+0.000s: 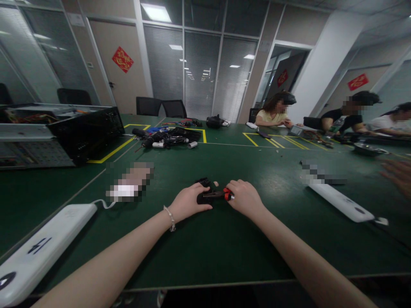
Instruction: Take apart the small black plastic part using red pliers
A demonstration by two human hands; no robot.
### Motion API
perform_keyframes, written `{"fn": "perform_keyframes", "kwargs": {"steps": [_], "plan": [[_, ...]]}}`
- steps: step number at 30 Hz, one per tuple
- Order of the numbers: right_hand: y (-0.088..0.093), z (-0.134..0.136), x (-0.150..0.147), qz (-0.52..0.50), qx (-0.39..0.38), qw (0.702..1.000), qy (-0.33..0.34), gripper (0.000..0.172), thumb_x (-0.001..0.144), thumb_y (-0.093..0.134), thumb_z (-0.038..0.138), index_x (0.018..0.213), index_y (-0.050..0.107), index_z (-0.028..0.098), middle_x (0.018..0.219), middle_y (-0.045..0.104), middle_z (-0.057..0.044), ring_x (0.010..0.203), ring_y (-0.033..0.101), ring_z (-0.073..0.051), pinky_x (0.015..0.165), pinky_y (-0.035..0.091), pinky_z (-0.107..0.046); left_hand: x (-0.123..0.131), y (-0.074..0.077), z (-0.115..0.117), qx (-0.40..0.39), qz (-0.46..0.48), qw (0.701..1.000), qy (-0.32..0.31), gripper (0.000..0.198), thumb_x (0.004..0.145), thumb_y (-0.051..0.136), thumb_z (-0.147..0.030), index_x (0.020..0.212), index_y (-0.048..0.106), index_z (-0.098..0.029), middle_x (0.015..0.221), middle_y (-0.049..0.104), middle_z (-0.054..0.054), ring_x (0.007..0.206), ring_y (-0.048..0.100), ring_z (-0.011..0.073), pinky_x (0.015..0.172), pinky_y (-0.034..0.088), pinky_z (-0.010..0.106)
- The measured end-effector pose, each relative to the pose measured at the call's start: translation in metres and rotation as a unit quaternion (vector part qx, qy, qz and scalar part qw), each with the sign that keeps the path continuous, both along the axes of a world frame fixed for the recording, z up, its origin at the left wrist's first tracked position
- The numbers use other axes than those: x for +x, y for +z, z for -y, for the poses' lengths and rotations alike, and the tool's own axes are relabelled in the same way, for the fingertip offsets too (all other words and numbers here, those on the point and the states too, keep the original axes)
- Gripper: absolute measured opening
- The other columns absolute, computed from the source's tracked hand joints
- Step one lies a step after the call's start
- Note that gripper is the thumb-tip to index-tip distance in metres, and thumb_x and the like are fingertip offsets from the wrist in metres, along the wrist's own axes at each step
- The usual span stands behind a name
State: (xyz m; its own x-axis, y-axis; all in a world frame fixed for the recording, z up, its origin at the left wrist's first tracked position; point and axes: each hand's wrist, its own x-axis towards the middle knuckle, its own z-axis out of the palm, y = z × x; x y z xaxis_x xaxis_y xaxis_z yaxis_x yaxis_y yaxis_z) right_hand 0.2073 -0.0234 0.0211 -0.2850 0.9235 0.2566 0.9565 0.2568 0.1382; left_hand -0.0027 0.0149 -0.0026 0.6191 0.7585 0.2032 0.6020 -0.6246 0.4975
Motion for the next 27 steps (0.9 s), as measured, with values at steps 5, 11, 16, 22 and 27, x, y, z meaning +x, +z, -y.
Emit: {"fn": "perform_keyframes", "kwargs": {"steps": [5, 11, 16, 22, 27], "plan": [[0.0017, 0.0017, 0.0006, 0.007, -0.005, 1.0, -0.005, 0.017, 0.072, 0.052, 0.023, 0.085, 0.06, 0.017, 0.087, 0.061, -0.006, 0.077, 0.051, -0.017, 0.068, 0.038, -0.028, 0.0003, 0.0, 0.0003, -0.007, 0.004, 1.0, -0.002, 0.059, 0.068, 0.061, -0.051, 0.119, 0.05, -0.024, 0.122, 0.049, 0.006, 0.106, 0.051, 0.0258, 0.087, 0.041, 0.036], [0.002, 0.0015, -0.0009, 0.0, -0.004, 1.0, -0.006, 0.016, 0.072, 0.051, 0.023, 0.084, 0.06, 0.017, 0.086, 0.061, -0.006, 0.076, 0.051, -0.017, 0.068, 0.039, -0.028, 0.0005, 0.0011, 0.0007, -0.014, 0.005, 1.0, -0.003, 0.06, 0.068, 0.061, -0.052, 0.119, 0.05, -0.023, 0.121, 0.049, 0.006, 0.105, 0.051, 0.0259, 0.085, 0.043, 0.036], [0.0, 0.0003, -0.0006, -0.006, -0.006, 1.0, -0.005, 0.017, 0.072, 0.052, 0.023, 0.085, 0.06, 0.017, 0.086, 0.061, -0.006, 0.076, 0.052, -0.017, 0.068, 0.039, -0.028, 0.0003, 0.0025, 0.0012, -0.021, 0.002, 1.0, 0.002, 0.06, 0.067, 0.061, -0.052, 0.119, 0.05, -0.024, 0.122, 0.049, 0.006, 0.106, 0.051, 0.0264, 0.087, 0.042, 0.037], [-0.0006, -0.0002, 0.0013, -0.006, -0.006, 1.0, -0.003, 0.018, 0.072, 0.051, 0.024, 0.086, 0.06, 0.017, 0.086, 0.06, -0.006, 0.077, 0.052, -0.017, 0.068, 0.039, -0.028, 0.0001, 0.0023, 0.0015, -0.012, -0.004, 1.0, 0.002, 0.059, 0.068, 0.06, -0.053, 0.119, 0.05, -0.024, 0.123, 0.049, 0.007, 0.106, 0.051, 0.026, 0.087, 0.042, 0.036], [-0.0006, -0.0005, 0.001, 0.008, -0.003, 1.0, -0.005, 0.016, 0.072, 0.051, 0.023, 0.084, 0.059, 0.017, 0.087, 0.06, -0.006, 0.077, 0.052, -0.018, 0.067, 0.038, -0.028, 0.0008, 0.0023, 0.0013, -0.014, 0.0, 1.0, 0.004, 0.06, 0.067, 0.061, -0.052, 0.119, 0.05, -0.024, 0.122, 0.049, 0.006, 0.106, 0.051, 0.0258, 0.088, 0.041, 0.036]]}}
